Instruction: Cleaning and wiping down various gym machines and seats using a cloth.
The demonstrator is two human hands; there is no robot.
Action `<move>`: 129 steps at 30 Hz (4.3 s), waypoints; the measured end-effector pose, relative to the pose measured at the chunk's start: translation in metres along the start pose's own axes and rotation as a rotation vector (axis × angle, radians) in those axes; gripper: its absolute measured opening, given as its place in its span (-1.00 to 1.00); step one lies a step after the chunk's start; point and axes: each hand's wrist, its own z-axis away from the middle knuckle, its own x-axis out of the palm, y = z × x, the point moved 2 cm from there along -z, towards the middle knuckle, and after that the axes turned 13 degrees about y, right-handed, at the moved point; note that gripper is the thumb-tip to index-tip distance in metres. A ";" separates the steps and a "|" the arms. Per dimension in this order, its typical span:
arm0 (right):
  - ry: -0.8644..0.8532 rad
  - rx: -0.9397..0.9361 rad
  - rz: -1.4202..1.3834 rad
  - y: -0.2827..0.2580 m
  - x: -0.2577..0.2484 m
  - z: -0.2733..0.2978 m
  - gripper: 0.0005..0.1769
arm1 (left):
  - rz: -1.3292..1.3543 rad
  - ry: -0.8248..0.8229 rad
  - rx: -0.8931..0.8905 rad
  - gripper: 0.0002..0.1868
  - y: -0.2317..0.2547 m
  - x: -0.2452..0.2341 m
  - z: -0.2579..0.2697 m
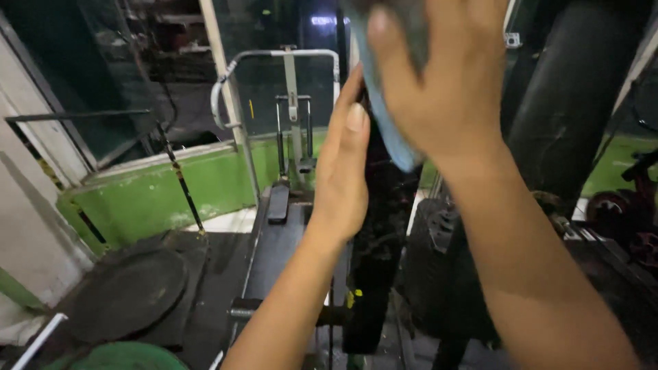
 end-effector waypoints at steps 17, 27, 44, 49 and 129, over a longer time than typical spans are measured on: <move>-0.121 0.538 -0.191 -0.080 -0.077 0.318 -0.27 | -0.603 -0.053 0.017 -0.32 -0.014 -0.057 0.169; -0.131 0.325 0.043 -0.087 -0.081 0.207 -0.33 | -1.143 -0.089 0.035 -0.41 0.012 -0.103 0.210; -0.612 1.079 0.119 -0.214 -0.200 0.431 -0.33 | -0.638 -0.502 -0.472 -0.26 0.008 -0.141 0.383; -0.344 1.732 -0.001 -0.270 -0.291 0.467 -0.62 | -0.371 -0.632 -0.473 -0.29 0.036 -0.119 0.427; -0.886 0.967 0.275 -0.204 -0.717 0.744 -0.22 | -1.315 -1.044 -0.440 -0.25 0.047 0.186 0.879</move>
